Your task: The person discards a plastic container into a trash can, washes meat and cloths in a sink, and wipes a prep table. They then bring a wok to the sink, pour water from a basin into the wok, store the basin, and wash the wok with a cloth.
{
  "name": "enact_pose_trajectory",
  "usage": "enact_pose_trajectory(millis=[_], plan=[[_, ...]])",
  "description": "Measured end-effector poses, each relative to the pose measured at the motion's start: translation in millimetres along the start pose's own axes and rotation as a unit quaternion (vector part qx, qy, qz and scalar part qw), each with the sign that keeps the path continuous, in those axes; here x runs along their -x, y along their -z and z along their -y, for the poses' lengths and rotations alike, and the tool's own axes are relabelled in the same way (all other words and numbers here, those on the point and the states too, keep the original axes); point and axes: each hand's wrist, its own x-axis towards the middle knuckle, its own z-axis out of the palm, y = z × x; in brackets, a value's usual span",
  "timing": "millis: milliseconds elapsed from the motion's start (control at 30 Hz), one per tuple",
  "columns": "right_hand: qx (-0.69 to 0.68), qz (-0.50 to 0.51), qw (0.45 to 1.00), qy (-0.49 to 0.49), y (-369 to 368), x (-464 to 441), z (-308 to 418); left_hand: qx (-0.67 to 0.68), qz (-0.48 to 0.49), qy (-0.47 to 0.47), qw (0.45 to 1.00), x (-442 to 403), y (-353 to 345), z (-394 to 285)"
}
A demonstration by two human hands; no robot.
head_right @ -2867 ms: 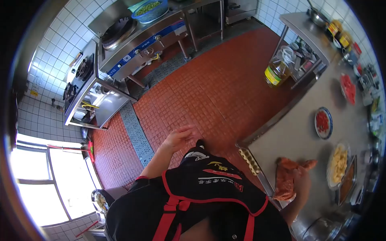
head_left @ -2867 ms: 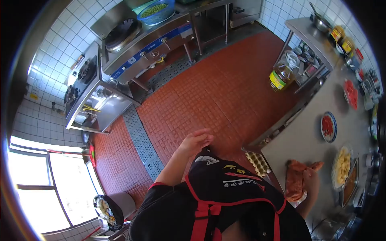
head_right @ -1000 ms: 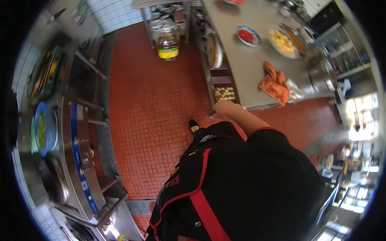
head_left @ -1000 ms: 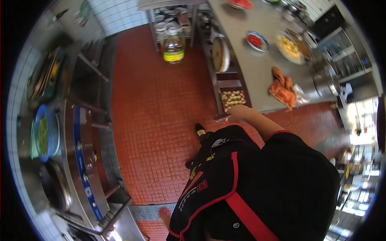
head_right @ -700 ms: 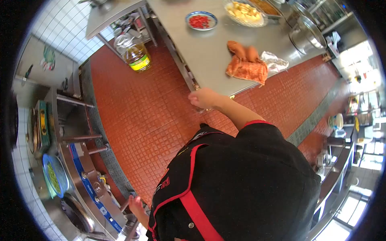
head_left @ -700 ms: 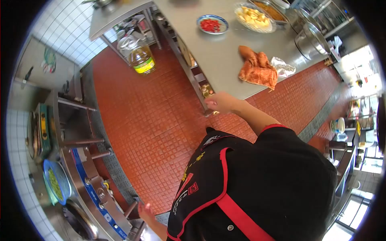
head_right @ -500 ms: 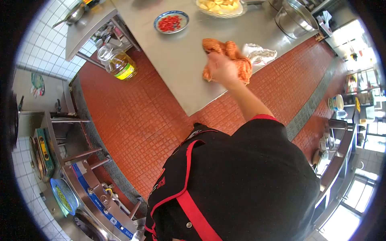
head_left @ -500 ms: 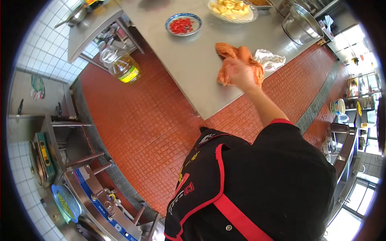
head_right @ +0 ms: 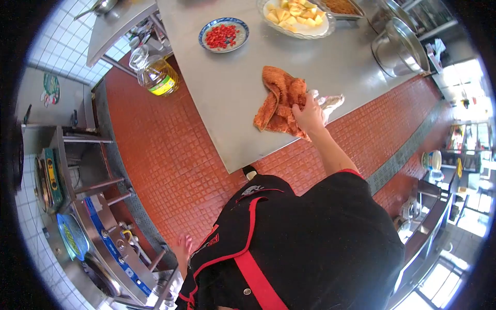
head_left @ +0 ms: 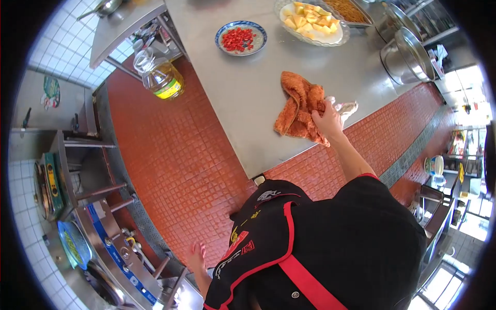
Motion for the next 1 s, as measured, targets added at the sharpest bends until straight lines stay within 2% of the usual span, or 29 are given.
enact_pose_trajectory(millis=[67, 100, 167, 200, 300, 367, 467, 567, 667, 767, 833, 900, 967, 1000], plan=[[-0.163, 0.091, 0.982, 0.001, 1.0, 5.4, 13.3, -0.028, -0.002, -0.047, 0.998, 15.6, -33.0, -18.5], [-0.297, 0.135, 0.945, 0.029, -16.5, 9.1, 12.5, -0.040, 0.024, -0.089, 0.995, 25.6, -43.5, -20.4], [-0.461, 0.240, 0.854, -0.012, -17.8, 48.2, 59.9, -0.065, 0.081, -0.184, 0.977, 38.3, -63.0, -27.7], [-0.392, 0.305, 0.868, 0.022, -35.5, 55.4, 58.5, -0.034, 0.103, -0.193, 0.975, 42.1, -73.2, -34.9], [-0.480, 0.480, 0.733, -0.042, -32.3, 125.1, 121.5, 0.073, 0.156, -0.205, 0.963, 73.8, -88.6, -57.0], [-0.423, 0.528, 0.736, 0.031, -29.5, 167.6, 142.2, 0.168, 0.186, -0.211, 0.945, 93.6, -98.8, -74.9], [-0.453, 0.615, 0.645, -0.004, -34.2, 227.9, 142.2, 0.336, 0.304, -0.204, 0.868, 92.9, -102.9, -61.5], [-0.571, 0.578, 0.569, -0.128, -17.6, 255.3, 121.2, 0.257, 0.320, -0.113, 0.905, 99.3, -121.5, -60.5], [-0.616, 0.495, 0.569, -0.227, 32.6, 232.3, 81.5, 0.118, 0.427, -0.154, 0.883, 106.2, -132.7, -58.8], [-0.706, 0.356, 0.581, -0.192, 84.2, 189.8, 46.2, 0.114, 0.407, -0.156, 0.893, 104.7, -145.6, -60.3], [-0.705, 0.222, 0.661, -0.130, 115.4, 154.3, 43.9, 0.141, 0.403, -0.163, 0.889, 106.2, -160.0, -75.2], [-0.680, 0.146, 0.718, 0.017, 123.2, 83.7, 0.1, 0.175, 0.425, -0.182, 0.870, 106.0, -185.6, -100.2], [-0.504, 0.018, 0.860, 0.075, 121.8, 12.7, -40.6, 0.168, 0.446, -0.190, 0.858, 106.8, -233.3, -135.2], [-0.400, -0.047, 0.910, 0.098, 118.6, -21.6, -60.0, 0.165, 0.456, -0.190, 0.854, 104.9, -263.3, -153.5]])
